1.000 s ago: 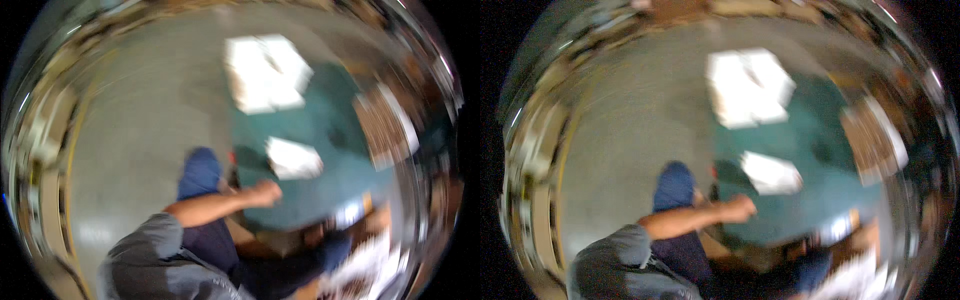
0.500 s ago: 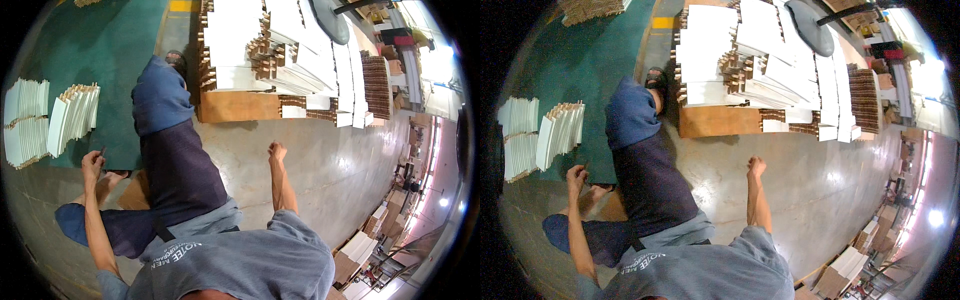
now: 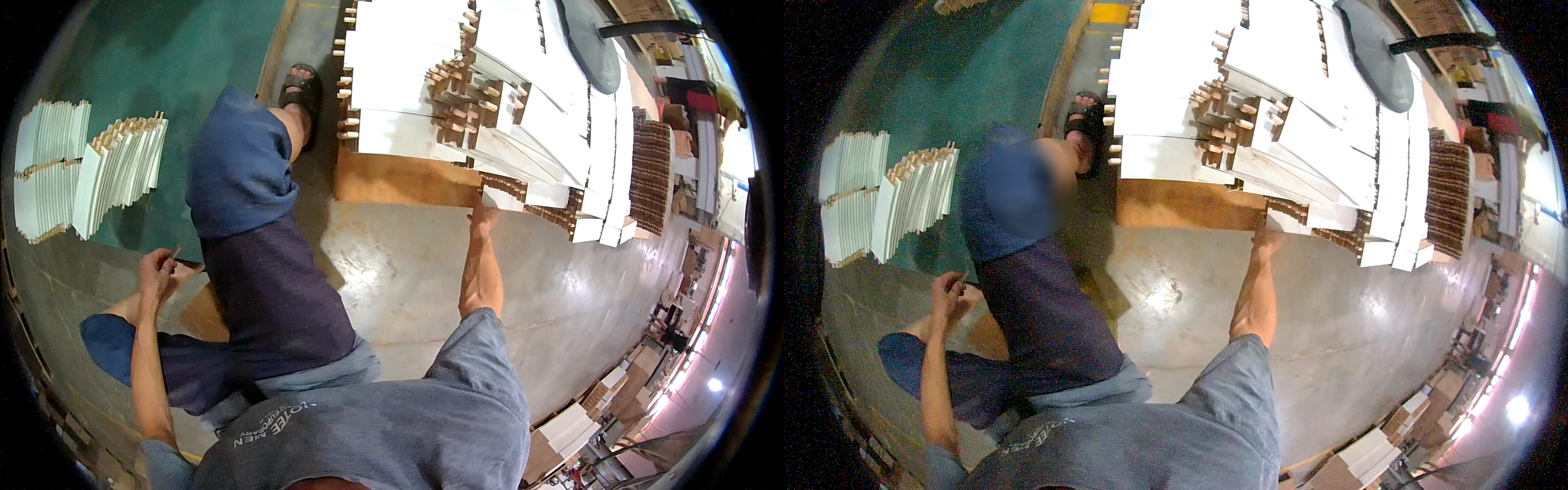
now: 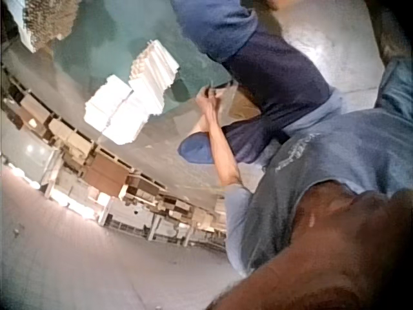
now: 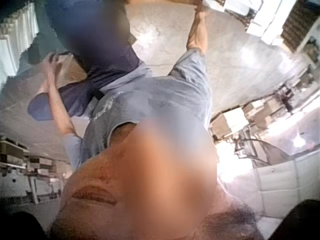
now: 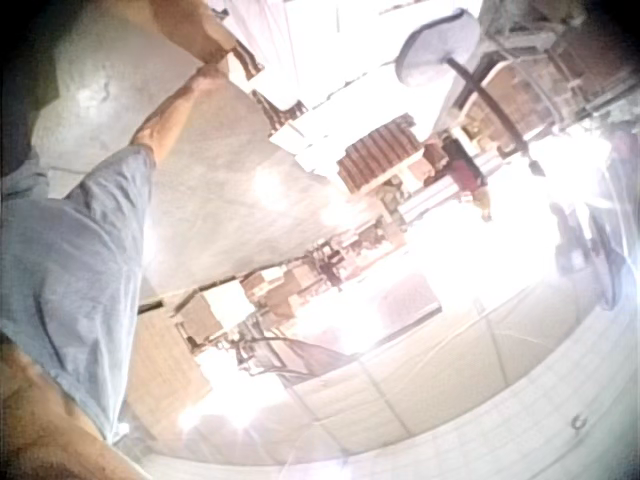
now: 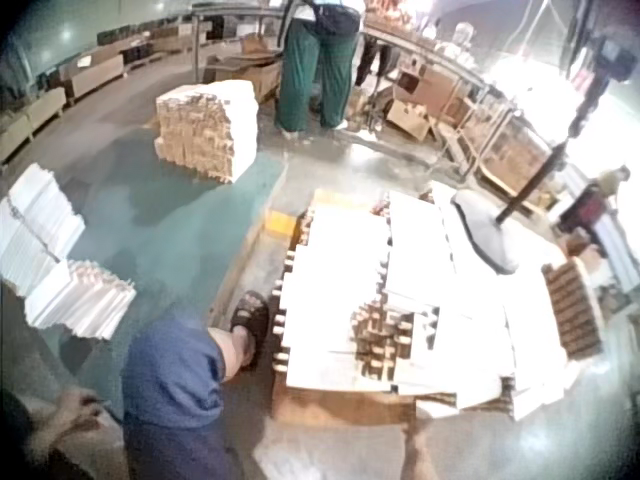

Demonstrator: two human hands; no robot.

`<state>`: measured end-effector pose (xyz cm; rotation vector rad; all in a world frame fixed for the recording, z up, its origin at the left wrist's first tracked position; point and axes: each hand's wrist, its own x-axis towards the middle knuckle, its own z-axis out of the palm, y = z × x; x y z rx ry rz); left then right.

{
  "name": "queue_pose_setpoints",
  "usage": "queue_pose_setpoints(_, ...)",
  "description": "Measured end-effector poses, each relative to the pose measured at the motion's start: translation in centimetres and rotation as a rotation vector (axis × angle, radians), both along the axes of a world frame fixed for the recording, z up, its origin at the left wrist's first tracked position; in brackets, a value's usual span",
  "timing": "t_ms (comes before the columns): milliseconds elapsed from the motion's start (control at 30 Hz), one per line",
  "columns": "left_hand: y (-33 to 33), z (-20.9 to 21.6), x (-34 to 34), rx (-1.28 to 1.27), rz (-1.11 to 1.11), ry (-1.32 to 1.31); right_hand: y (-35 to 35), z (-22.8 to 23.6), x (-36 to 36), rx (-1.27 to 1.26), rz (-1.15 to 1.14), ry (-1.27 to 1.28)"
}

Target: The person applies thin white adhesive strips to the edges of rectangular white furniture panels by hand, picking up panels one by one and stacking them after the application.

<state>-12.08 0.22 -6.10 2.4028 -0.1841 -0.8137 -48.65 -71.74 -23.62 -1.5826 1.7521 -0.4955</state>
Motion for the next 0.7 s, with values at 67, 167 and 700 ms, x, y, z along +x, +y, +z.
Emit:
queue_pose_setpoints(67,0.2,1.2,-0.5,0.069,-0.003,-0.011,2.0,0.1,1.5,-0.012,-0.006,-0.046)
queue_pose_setpoints(167,-0.8,2.3,-0.5,0.113,-0.047,-0.027,3.4,0.5,0.1,0.041,0.016,-0.303)
queue_pose_setpoints(700,-1.3,0.8,0.0,-0.078,0.104,0.046,3.7,4.8,-5.8,0.502,-0.104,-1.409)
